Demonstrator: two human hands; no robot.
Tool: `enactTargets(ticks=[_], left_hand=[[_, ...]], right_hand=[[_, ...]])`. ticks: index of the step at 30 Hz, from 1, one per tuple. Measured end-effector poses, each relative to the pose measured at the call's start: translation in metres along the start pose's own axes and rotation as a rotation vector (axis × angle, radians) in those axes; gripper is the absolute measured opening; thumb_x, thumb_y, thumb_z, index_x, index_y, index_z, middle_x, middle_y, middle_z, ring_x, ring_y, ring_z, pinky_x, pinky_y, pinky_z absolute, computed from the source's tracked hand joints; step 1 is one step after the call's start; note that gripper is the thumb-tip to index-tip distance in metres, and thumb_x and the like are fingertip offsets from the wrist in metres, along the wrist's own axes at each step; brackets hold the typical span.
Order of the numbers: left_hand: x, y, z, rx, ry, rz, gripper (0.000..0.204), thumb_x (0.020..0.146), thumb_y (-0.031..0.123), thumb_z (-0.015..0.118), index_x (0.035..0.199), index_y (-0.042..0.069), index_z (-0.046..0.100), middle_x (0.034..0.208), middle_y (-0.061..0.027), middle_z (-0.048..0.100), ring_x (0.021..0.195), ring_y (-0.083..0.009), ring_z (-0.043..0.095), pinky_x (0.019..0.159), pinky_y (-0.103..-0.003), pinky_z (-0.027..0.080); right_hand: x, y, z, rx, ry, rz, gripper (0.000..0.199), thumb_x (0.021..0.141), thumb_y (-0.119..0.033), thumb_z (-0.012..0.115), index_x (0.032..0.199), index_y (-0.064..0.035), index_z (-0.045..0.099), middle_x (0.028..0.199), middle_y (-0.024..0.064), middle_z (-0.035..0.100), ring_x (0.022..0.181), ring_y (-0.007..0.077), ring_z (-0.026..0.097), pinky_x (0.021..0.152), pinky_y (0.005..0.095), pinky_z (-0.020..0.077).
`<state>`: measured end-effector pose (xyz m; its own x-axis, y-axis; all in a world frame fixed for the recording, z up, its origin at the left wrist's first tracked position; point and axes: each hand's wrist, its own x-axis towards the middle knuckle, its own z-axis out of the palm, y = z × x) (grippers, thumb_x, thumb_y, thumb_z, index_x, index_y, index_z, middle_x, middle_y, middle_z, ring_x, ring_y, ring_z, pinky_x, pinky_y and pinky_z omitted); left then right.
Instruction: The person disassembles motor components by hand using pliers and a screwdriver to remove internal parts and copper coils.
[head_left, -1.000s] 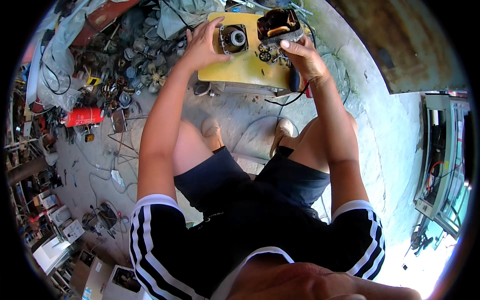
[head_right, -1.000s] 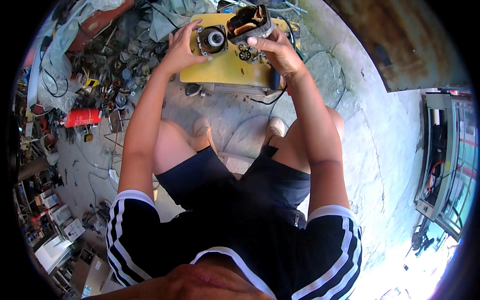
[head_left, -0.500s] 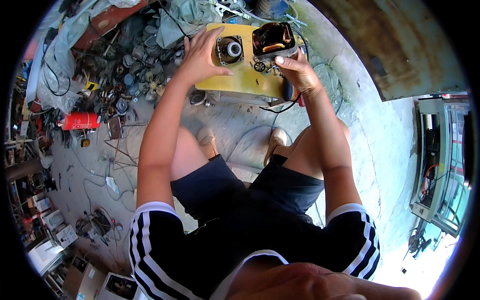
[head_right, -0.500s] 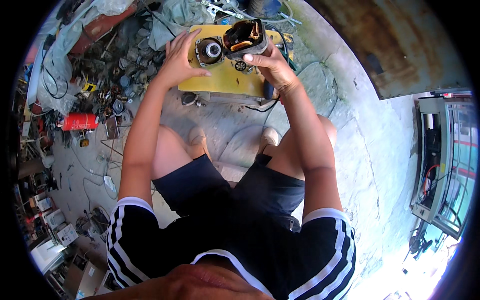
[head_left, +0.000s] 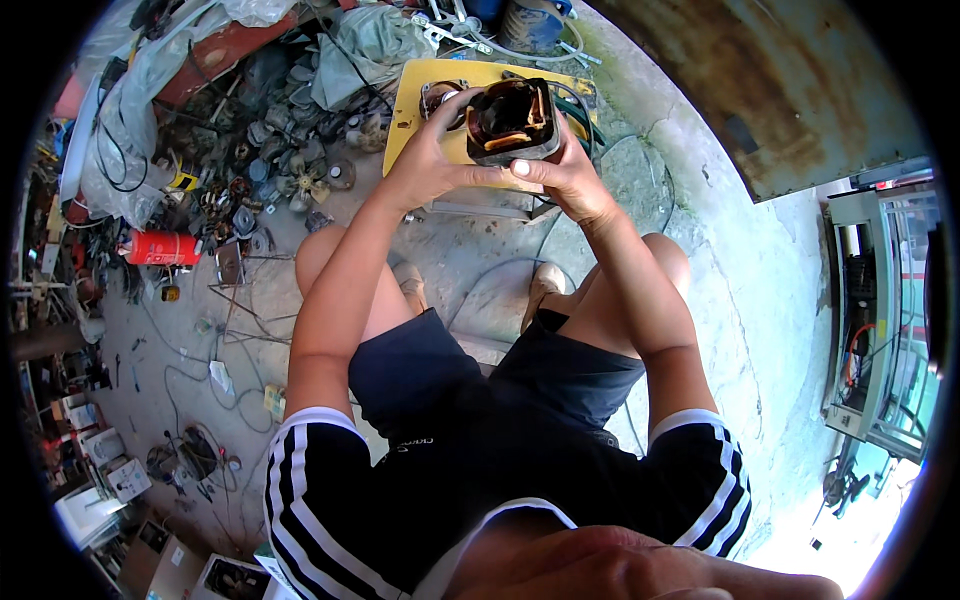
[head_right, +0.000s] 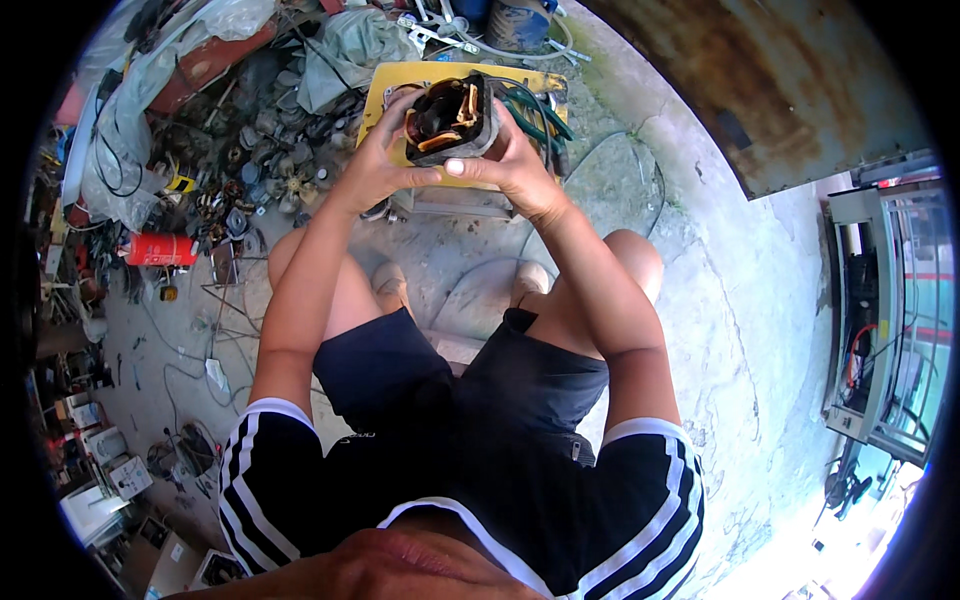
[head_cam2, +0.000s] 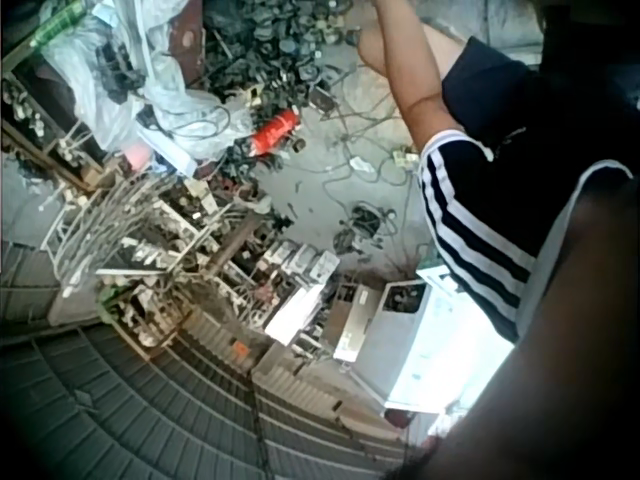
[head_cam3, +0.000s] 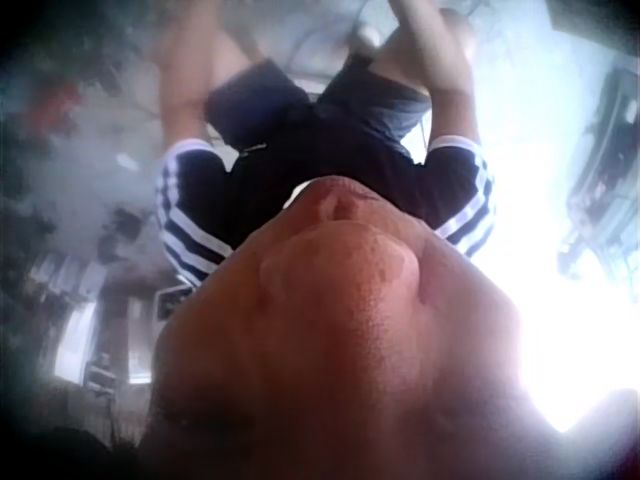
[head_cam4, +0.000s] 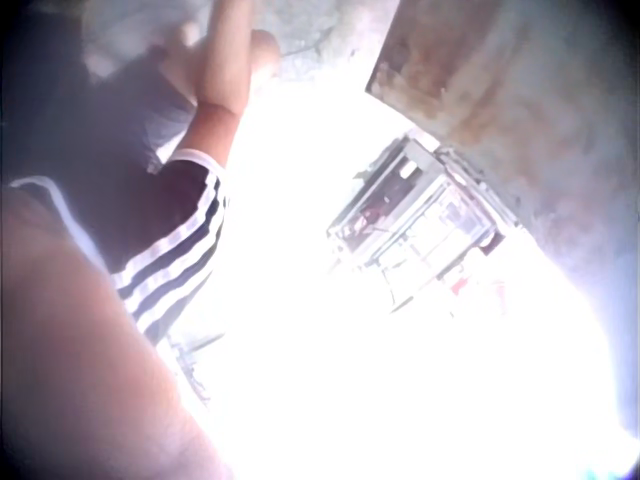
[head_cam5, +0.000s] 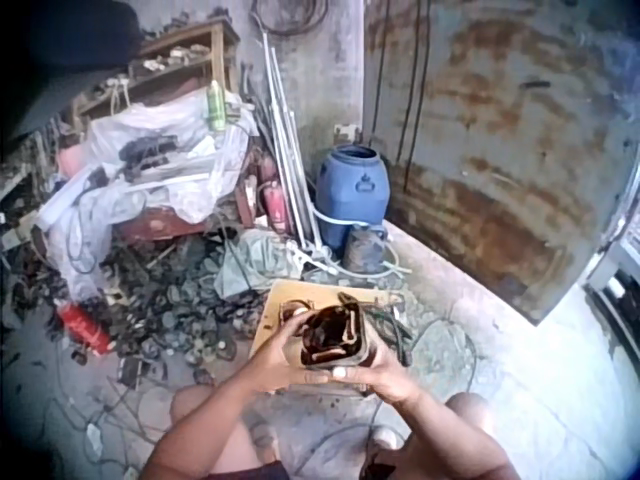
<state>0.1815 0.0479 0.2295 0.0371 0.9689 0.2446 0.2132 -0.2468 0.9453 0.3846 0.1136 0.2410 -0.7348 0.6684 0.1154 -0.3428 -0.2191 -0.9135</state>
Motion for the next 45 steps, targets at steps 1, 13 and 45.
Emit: enactTargets(ticks=[1, 13, 45], left_hand=[[-0.003, 0.000, 0.002, -0.056, 0.024, 0.009, 0.099, 0.063, 0.021, 0.091, 0.145, 0.006, 0.037, 0.143, -0.0097, 0.041, 0.135, -0.0228, 0.039, 0.113, -0.038, 0.031], [-0.030, 0.010, -0.009, 0.079, 0.043, 0.013, 0.099, 0.057, 0.017, 0.091, 0.143, 0.011, 0.041, 0.140, -0.0095, 0.048, 0.134, -0.0230, 0.041, 0.112, -0.037, 0.030], [0.008, -0.017, 0.007, -0.686, 0.133, -0.171, 0.062, 0.087, 0.031, 0.071, 0.138, 0.006, 0.045, 0.131, -0.0047, 0.053, 0.124, -0.0155, 0.048, 0.108, -0.034, 0.036]], right_hand=[[-0.003, -0.003, 0.004, -0.012, 0.000, 0.013, 0.091, 0.072, -0.008, 0.084, 0.145, -0.0018, 0.031, 0.135, 0.0079, 0.051, 0.126, 0.0185, 0.047, 0.111, 0.0339, 0.0338], [-0.006, -0.012, -0.020, -0.806, -0.267, 0.328, 0.072, 0.068, -0.038, 0.089, 0.125, -0.0049, 0.060, 0.104, 0.0084, 0.065, 0.093, 0.0158, 0.060, 0.080, 0.0295, 0.0500], [0.028, 0.002, -0.003, -0.353, 0.168, 0.019, 0.069, 0.077, -0.041, 0.083, 0.124, 0.0034, 0.058, 0.110, 0.0073, 0.065, 0.096, 0.0138, 0.060, 0.089, 0.0289, 0.0463]])
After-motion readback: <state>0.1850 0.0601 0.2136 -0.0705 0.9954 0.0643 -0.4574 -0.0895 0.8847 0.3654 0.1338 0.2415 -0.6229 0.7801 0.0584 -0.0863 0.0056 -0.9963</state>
